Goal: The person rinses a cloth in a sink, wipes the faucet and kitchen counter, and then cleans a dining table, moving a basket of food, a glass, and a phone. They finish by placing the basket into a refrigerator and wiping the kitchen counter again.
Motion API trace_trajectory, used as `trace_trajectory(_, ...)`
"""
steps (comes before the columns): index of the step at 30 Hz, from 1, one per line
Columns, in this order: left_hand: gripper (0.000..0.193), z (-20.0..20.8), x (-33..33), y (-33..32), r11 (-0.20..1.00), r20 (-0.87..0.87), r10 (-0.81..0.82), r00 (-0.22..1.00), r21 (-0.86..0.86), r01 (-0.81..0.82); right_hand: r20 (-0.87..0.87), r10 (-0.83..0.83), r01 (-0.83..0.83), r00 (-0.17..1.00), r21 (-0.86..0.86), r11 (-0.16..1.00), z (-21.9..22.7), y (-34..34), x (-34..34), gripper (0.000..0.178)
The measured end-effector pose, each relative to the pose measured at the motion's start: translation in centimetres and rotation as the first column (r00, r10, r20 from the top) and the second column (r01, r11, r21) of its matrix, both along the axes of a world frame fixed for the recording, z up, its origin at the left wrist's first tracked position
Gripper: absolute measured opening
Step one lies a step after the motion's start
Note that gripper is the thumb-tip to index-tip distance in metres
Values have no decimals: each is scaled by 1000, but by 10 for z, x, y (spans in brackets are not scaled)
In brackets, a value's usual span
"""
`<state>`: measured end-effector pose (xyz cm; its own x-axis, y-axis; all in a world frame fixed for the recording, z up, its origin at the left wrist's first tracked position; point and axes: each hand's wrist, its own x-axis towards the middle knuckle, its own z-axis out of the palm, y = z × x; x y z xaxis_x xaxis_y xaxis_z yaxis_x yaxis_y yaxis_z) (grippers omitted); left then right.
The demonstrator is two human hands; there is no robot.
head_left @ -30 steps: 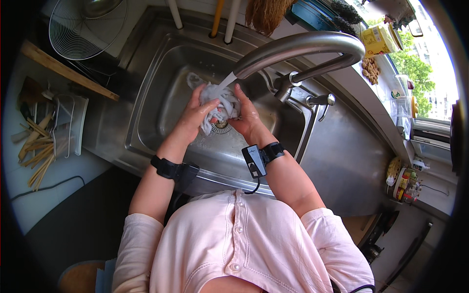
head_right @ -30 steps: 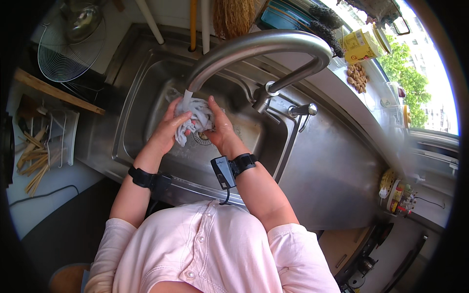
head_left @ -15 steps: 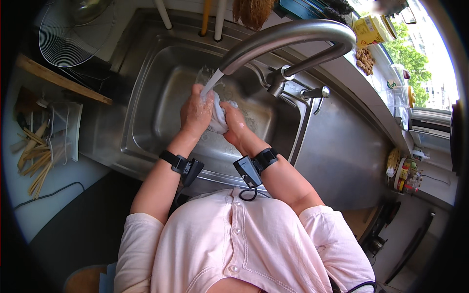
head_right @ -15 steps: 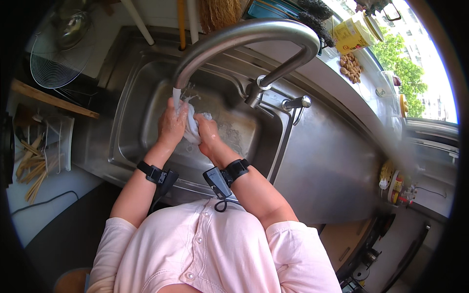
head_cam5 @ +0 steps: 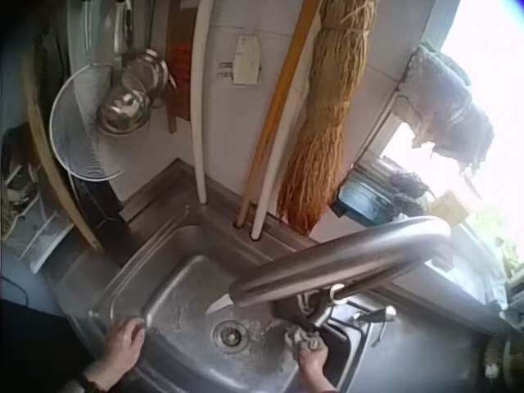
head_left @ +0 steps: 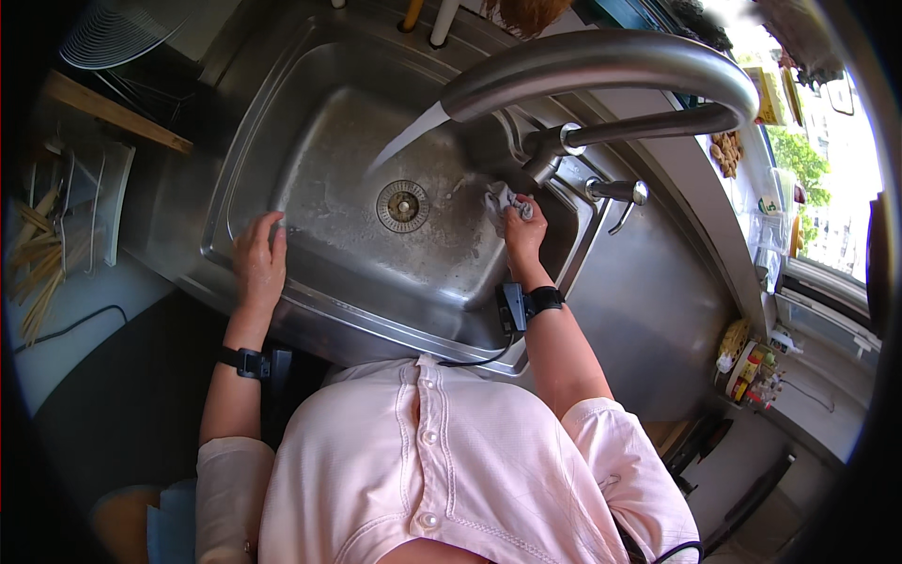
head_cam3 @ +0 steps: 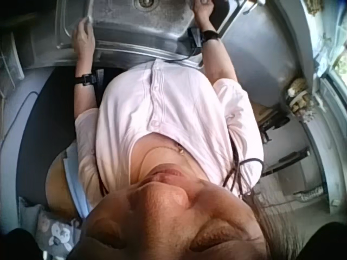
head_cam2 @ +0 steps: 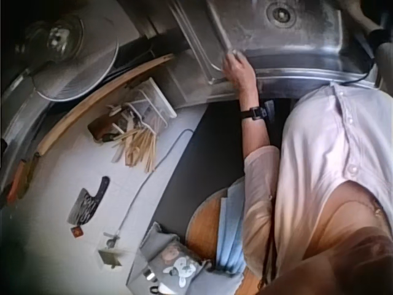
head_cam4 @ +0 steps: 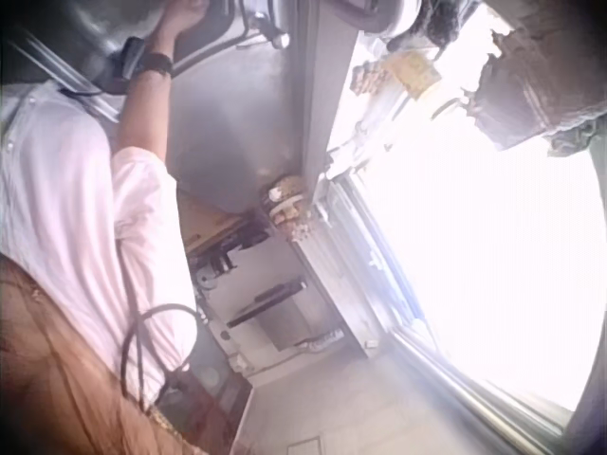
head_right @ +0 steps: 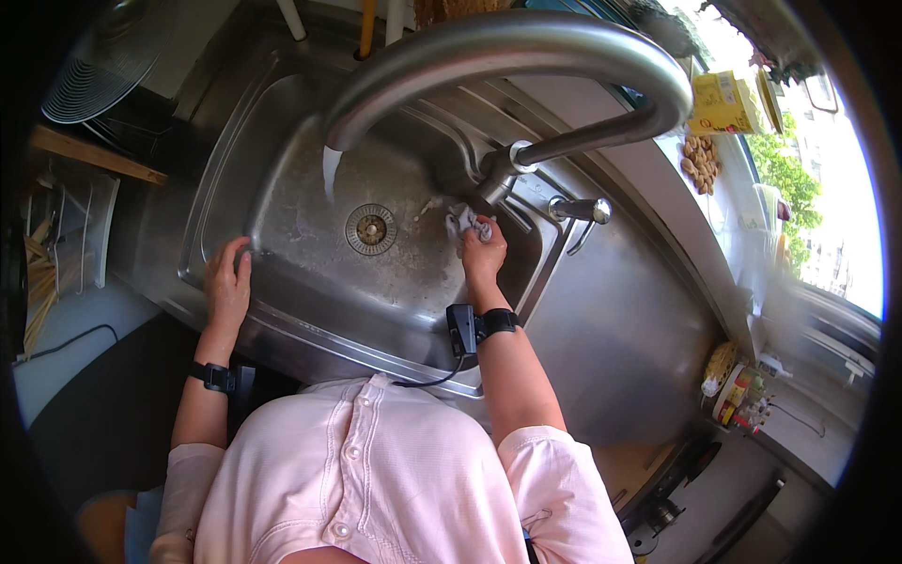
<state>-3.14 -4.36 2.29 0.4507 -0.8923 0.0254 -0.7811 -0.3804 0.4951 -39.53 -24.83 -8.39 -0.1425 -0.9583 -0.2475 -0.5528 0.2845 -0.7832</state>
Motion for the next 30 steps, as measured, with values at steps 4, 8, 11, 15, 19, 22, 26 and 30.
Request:
trace_trajectory(4, 22, 0, -5, 18, 999, 203, 17, 979, 38, -25, -507, 373, -288, 777, 242, 927, -53, 10, -11, 69)
trace_trajectory(8, 22, -2, -6, 18, 992, 182, 74, 981, 88, -91, -690, 400, -280, 603, 287, 916, -74, 17, 28, 58)
trace_trajectory(11, 20, -4, -6, 23, 993, 170, 59, 984, 95, -76, -642, 517, -408, 567, 326, 853, -71, 12, 56, 48)
trace_trajectory(15, 17, -3, -5, 16, 996, 176, 47, 983, 63, -59, -503, 690, -691, 521, 226, 687, -57, -10, 110, 41)
trace_trajectory(19, 14, 0, -4, 17, 995, 161, 65, 985, 64, -76, -531, 634, -687, 562, 127, 716, -40, -31, 102, 40)
trace_trajectory(22, 13, 1, -4, 16, 996, 159, 65, 985, 46, -73, -682, 640, -655, 354, 308, 690, -52, -7, 38, 30)
trace_trajectory(26, 13, 0, -4, 21, 997, 142, 70, 987, 31, -75, -537, 722, -402, 436, 602, 690, -49, 73, 29, 37)
trace_trajectory(30, 12, -2, -4, 18, 995, 116, 72, 991, 55, -79, -312, 827, -474, 468, 701, 533, -64, 113, 90, 50)
